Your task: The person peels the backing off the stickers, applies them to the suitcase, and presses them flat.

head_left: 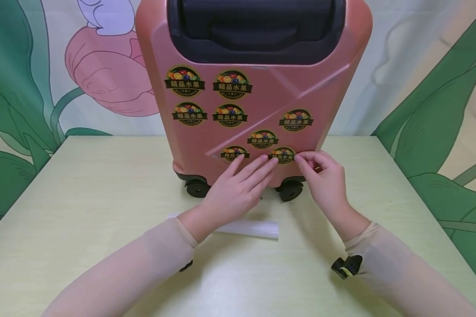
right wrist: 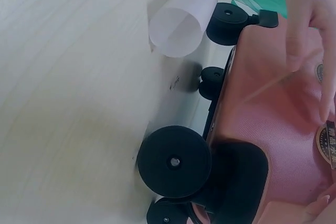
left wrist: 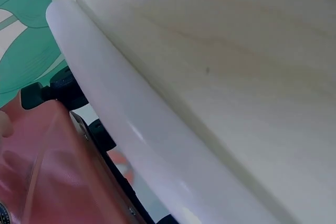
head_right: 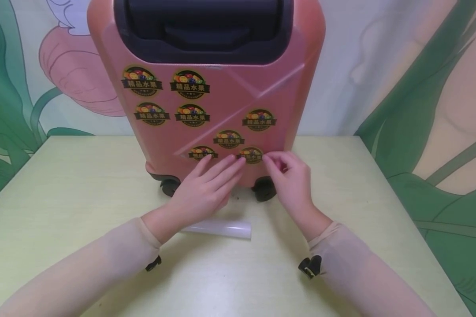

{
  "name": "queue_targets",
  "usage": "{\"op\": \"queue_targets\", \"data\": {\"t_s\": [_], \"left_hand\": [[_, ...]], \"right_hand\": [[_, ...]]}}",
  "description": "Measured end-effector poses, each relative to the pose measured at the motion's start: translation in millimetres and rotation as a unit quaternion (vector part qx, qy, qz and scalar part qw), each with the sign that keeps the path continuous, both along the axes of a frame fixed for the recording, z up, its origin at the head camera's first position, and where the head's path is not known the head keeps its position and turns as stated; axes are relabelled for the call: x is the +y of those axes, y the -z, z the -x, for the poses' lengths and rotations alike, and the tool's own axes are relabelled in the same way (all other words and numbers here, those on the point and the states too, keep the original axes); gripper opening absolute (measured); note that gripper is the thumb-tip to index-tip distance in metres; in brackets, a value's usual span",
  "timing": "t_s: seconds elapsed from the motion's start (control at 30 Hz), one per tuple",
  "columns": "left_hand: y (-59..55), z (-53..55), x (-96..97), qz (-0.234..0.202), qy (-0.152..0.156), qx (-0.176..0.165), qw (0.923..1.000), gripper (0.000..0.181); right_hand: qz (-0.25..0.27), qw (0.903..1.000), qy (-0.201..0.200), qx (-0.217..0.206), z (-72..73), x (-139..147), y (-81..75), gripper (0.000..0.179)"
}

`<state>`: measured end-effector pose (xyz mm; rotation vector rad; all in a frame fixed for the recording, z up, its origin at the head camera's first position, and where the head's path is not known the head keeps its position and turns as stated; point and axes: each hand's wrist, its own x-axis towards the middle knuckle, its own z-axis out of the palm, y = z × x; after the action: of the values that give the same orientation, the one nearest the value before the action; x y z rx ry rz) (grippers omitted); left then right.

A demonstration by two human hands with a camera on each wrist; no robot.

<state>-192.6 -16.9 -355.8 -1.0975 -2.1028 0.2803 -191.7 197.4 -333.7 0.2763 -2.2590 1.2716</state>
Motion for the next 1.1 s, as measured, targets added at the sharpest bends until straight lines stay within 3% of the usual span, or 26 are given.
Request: {"op": "queue_targets", "data": {"t_s": [0.17,0.37,0.5,0.67,0.77,0.93,1.03,1.1], "left_hand": [[-1.2,2.3,-2.0,0.039,-0.036,-0.015,0.9985,0.060],[0.2,2.7,-6.3,0.051,-0.040,-0.014,0.9978,0.050],[0.3,1.5,-8.3,0.062,-0.039,-0.016,0.9972,0.047],[2.3,2.4,-9.2,0.080,-0.024,-0.013,0.9964,0.047],[0.2,4.5,-5.3,0.065,-0.026,-0.002,0.9976,0.053],[-9.2,9.8,4.7,0.040,-0.066,0.016,0.9969,0.067],[-9.6,10.8,6.4,0.076,-0.086,0.011,0.9934,0.066],[-7.4,10.3,4.7,0.120,-0.078,0.003,0.9897,0.059]], "right_hand": [[-0.017,0.9998,0.003,-0.004,-0.3,1,-2.2,0.017],[-0.080,0.9958,0.007,0.043,2.2,2,-5.3,0.013],[-0.147,0.9863,0.025,0.071,2.4,2,-7.9,0.013],[-0.226,0.9695,0.054,0.077,0.5,3,-12.9,0.016],[-0.237,0.9669,0.062,0.071,1.8,4,-13.0,0.019],[-0.214,0.9727,0.053,0.070,3.3,7,-10.0,0.020],[-0.208,0.9753,0.036,0.066,2.9,9,-6.5,0.018],[-0.210,0.9752,0.021,0.065,2.0,10,-3.9,0.016]]}}
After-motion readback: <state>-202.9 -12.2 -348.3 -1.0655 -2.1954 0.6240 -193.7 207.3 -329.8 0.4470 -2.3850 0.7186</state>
